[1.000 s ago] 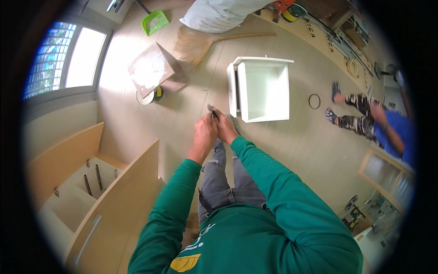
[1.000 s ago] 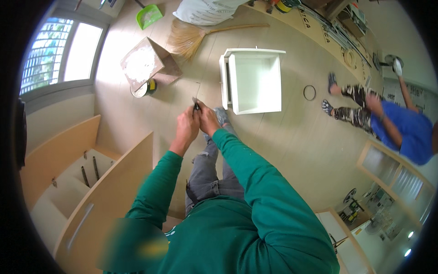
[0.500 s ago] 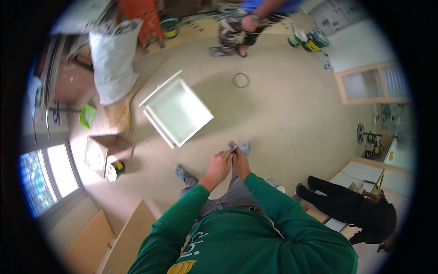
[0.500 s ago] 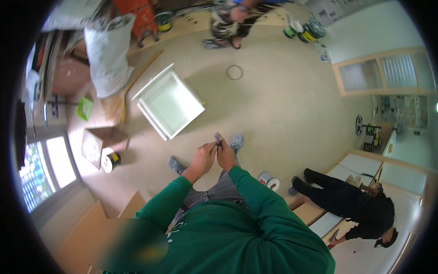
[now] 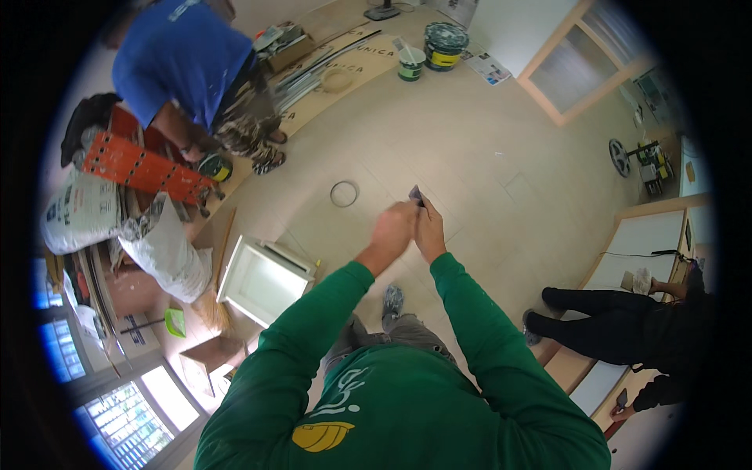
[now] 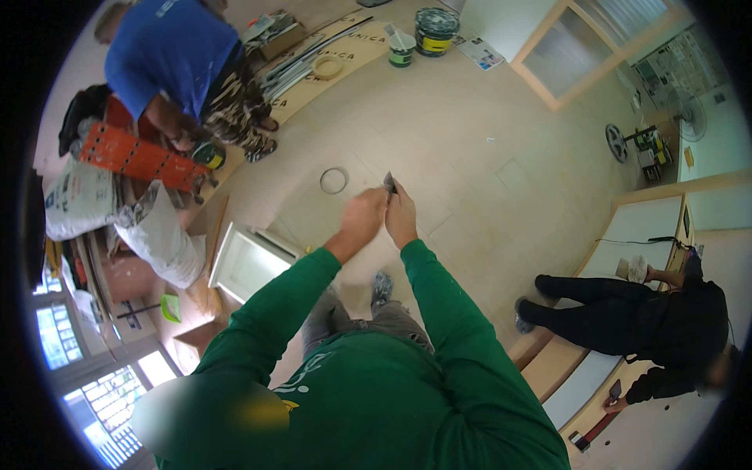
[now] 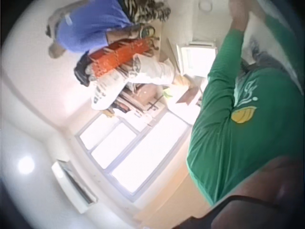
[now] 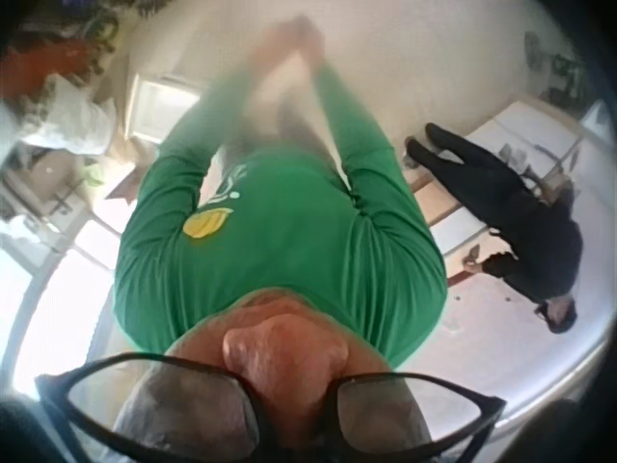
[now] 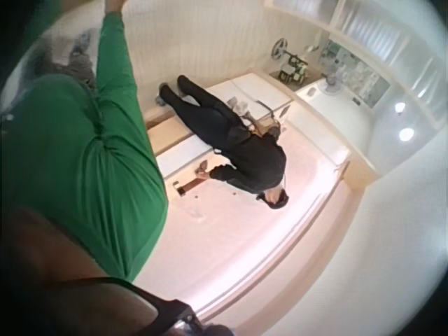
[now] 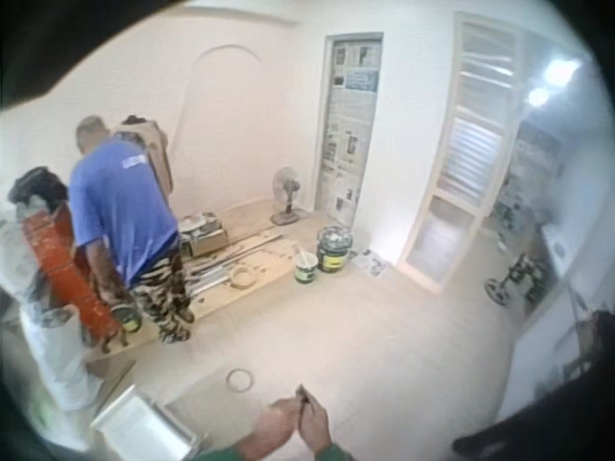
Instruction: The person applies sealant along the joint between a wall and a wooden shelf using a caulking gun, then smooths the bead with a putty knife. The person briefly walks across the room to retrieve a tool before returning to continue smoothing the sealant.
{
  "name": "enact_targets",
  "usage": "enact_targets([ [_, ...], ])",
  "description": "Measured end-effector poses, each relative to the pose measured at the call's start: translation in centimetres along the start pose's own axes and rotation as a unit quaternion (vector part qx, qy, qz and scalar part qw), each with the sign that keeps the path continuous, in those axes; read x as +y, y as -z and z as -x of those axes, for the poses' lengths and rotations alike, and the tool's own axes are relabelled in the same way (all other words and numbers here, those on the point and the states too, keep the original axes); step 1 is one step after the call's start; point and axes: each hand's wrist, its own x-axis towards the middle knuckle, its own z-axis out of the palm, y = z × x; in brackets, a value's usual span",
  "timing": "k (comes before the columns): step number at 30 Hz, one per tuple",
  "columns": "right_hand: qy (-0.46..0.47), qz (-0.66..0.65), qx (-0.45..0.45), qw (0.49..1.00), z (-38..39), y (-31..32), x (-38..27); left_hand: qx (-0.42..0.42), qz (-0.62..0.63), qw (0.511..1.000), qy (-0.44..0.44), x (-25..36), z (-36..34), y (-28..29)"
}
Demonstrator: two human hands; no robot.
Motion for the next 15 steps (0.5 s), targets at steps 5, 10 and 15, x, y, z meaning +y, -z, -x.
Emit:
enact_targets([
  [5,-0.07,-0.059,-0.057,0.994,-4.5,2.2,-6.6,-0.01,-0.051,0.996,0.077,-4.6,-10.4,-1.1],
  [10,-0.173,-0.229,0.005,0.958,-13.4,8.4,-10.5,0.074,0.136,0.981,0.119,-3.7,-16.6,-1.5],
  [15,-0.237,-0.484,-0.09,0.838,-21.5,13.0,-11.9,0.014,0.169,0.972,-0.165,3.1,-25.2,-4.6],
])
